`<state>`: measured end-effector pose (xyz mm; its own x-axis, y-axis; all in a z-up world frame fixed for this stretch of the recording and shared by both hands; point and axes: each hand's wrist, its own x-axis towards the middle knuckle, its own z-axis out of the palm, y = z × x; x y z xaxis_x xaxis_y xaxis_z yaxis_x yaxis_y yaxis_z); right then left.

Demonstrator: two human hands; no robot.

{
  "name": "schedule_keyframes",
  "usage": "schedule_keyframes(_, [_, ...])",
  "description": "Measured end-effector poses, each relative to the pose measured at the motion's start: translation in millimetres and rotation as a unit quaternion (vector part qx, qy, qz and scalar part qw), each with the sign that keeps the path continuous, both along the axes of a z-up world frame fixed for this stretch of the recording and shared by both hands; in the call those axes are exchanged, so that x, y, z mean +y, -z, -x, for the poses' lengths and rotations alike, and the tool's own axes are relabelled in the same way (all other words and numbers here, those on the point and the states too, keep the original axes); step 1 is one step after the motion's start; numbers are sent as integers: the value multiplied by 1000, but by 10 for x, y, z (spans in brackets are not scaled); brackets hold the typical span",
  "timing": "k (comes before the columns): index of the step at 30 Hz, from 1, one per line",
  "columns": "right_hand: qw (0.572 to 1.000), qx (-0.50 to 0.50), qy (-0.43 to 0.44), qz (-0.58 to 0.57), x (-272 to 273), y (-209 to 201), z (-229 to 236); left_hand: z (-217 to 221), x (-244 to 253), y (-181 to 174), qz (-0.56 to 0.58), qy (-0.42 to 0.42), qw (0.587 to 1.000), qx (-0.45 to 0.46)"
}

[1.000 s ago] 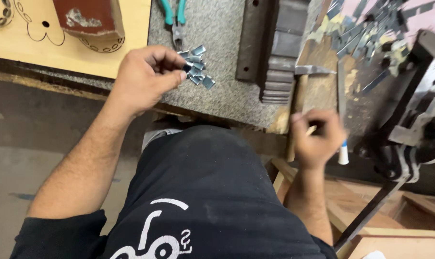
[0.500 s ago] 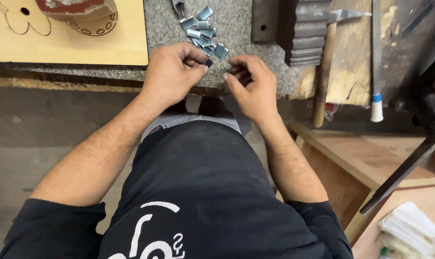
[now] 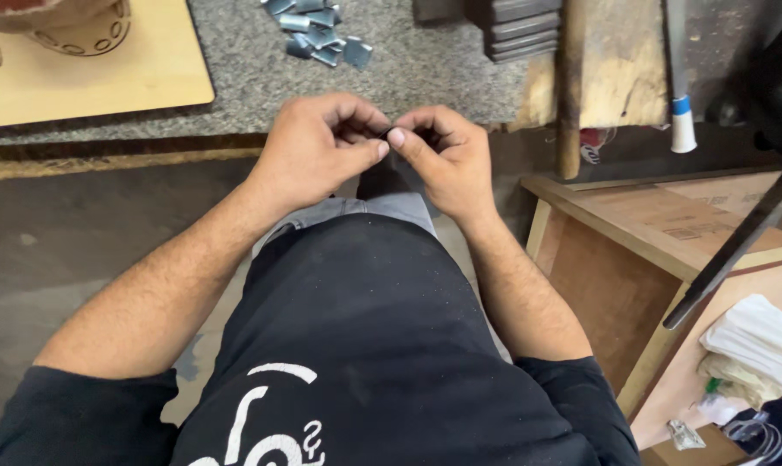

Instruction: The person uses a hacksaw to cut small metal pieces, then files their edges on a workbench. They place the pieces on an anvil and tap them with a hammer to shape them. The finished pieces are set aside on the workbench.

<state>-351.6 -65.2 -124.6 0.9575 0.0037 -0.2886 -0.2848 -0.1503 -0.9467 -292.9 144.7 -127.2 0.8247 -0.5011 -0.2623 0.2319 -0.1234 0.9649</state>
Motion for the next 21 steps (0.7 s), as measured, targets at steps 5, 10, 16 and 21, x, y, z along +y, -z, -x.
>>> schedule_keyframes(5, [992, 78, 19, -101, -272, -113, 141, 131, -251, -132, 14, 1, 998, 56])
schedule_keyframes(10, [999, -9, -15, 41, -1056, -285, 286, 355, -676, -161, -1, -26, 998, 55])
schedule_keyframes(16, [830, -200, -38, 520, -2213, -90, 497, 851, -1459, 21, 48, -125, 988, 74])
schedule_keyframes(21, [896, -153, -77, 409, -2528, 281, 452, 1301, -2117, 225, 67, -199, 972, 102])
